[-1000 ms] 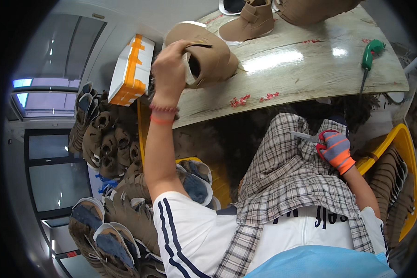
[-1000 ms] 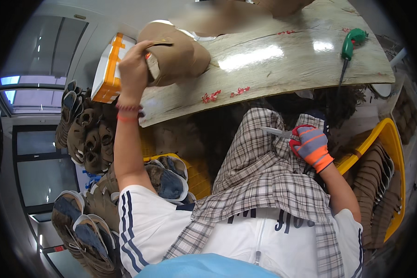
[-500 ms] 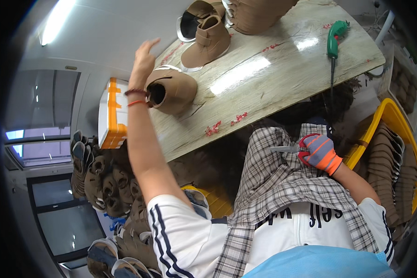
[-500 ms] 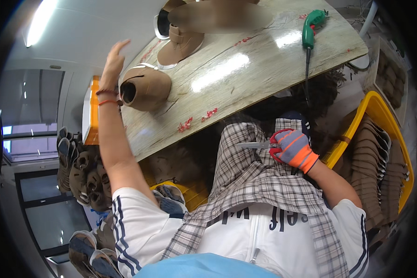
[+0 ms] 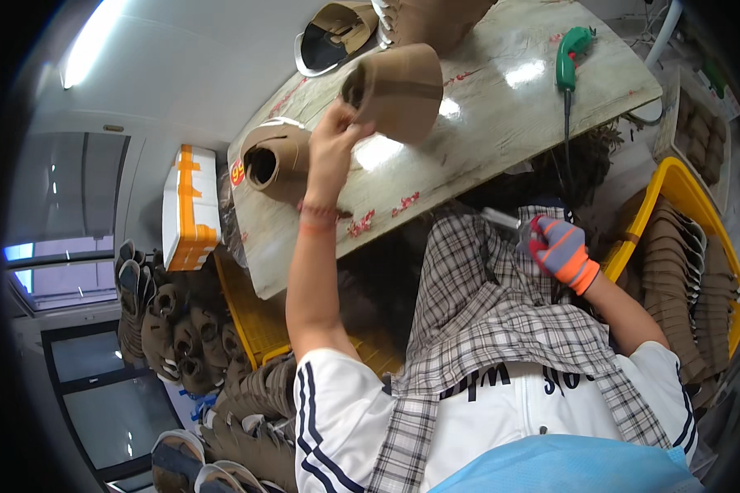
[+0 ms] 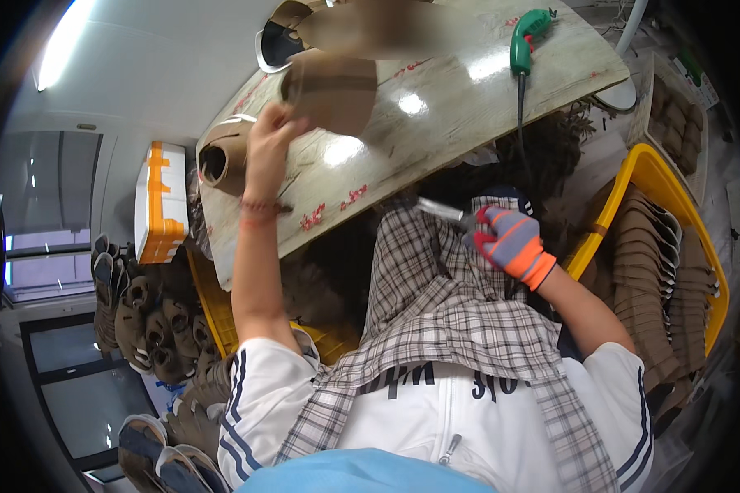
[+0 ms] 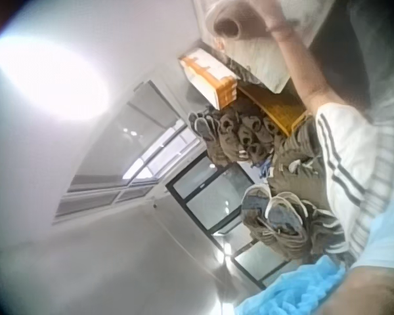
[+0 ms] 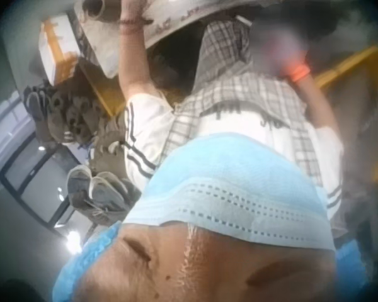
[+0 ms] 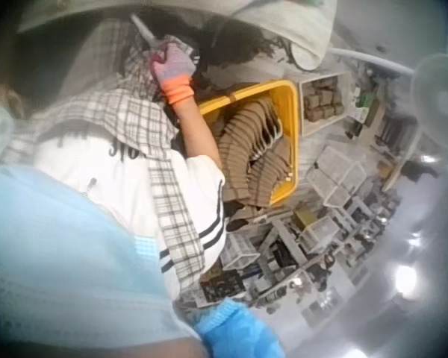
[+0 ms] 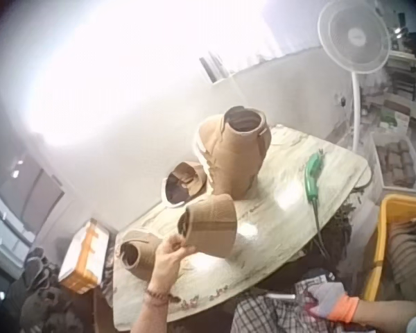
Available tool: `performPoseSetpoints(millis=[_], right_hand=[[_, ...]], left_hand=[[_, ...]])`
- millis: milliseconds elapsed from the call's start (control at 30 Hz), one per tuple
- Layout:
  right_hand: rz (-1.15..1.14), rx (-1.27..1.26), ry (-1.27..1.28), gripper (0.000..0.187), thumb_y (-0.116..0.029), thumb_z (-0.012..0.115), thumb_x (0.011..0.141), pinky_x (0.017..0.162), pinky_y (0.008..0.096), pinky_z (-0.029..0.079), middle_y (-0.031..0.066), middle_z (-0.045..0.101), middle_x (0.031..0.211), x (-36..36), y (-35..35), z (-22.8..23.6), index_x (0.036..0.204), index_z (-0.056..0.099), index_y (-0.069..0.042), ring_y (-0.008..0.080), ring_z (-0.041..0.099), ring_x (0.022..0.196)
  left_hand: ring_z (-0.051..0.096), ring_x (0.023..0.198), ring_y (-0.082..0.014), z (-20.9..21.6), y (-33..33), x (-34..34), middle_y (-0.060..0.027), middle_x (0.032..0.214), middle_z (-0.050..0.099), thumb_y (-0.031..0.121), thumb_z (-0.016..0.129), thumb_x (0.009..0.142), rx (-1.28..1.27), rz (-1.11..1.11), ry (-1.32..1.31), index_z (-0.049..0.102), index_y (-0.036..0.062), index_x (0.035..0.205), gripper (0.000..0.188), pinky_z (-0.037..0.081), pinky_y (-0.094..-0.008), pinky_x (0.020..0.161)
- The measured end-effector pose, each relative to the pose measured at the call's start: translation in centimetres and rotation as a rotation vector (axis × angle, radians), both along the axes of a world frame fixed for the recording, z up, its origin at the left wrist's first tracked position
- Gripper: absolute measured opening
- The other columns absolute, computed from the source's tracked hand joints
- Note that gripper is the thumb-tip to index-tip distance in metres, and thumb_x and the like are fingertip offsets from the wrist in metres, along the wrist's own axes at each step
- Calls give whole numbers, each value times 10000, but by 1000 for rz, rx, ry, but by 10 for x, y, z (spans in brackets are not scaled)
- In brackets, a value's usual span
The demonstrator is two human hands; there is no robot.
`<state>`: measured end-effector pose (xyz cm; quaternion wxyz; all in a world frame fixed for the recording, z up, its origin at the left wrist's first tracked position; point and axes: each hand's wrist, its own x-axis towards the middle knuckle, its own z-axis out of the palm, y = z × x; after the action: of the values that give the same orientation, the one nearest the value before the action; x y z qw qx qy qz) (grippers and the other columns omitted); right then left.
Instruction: The person sits on the floor and uses scissors to trim excess material from the interior of several brown shoes. They repeatedly pick up a shoe, cut along the inner lining, and place the shoe on a nearby table, continuing the process with multiple units.
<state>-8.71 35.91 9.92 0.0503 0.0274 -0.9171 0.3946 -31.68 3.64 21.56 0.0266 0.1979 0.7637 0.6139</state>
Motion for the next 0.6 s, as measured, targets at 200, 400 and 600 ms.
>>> performPoseSetpoints(millis=[200, 400, 600], right_hand=[[-40, -251, 51, 546, -306, 809, 756, 671, 345, 487, 133, 606, 840, 5, 20, 16, 1146, 561, -16, 270, 577, 716], [401, 315, 186, 378, -259, 770, 712, 796, 385, 486, 94, 627, 945, 18, -10, 11, 1013, 616, -91, 284, 598, 883], [541, 476, 185, 361, -264, 775, 684, 817, 370, 457, 62, 605, 954, 6, -21, -11, 979, 624, -123, 272, 571, 931]], left_hand=[[516, 1187, -269, -22, -48, 207, -121, 1312, 536, 113, 562, 939, 954, 108, -476, 496, 11, 1304, 385, 369, -486, 1082], [445, 1244, -305, -159, -41, 359, -117, 1253, 559, 210, 603, 877, 1144, 280, -836, 565, 33, 1192, 363, 255, -515, 1112], [490, 1154, -270, -184, -27, 363, -94, 1131, 580, 214, 528, 920, 1326, 383, -832, 570, 40, 1118, 267, 329, -455, 1057]])
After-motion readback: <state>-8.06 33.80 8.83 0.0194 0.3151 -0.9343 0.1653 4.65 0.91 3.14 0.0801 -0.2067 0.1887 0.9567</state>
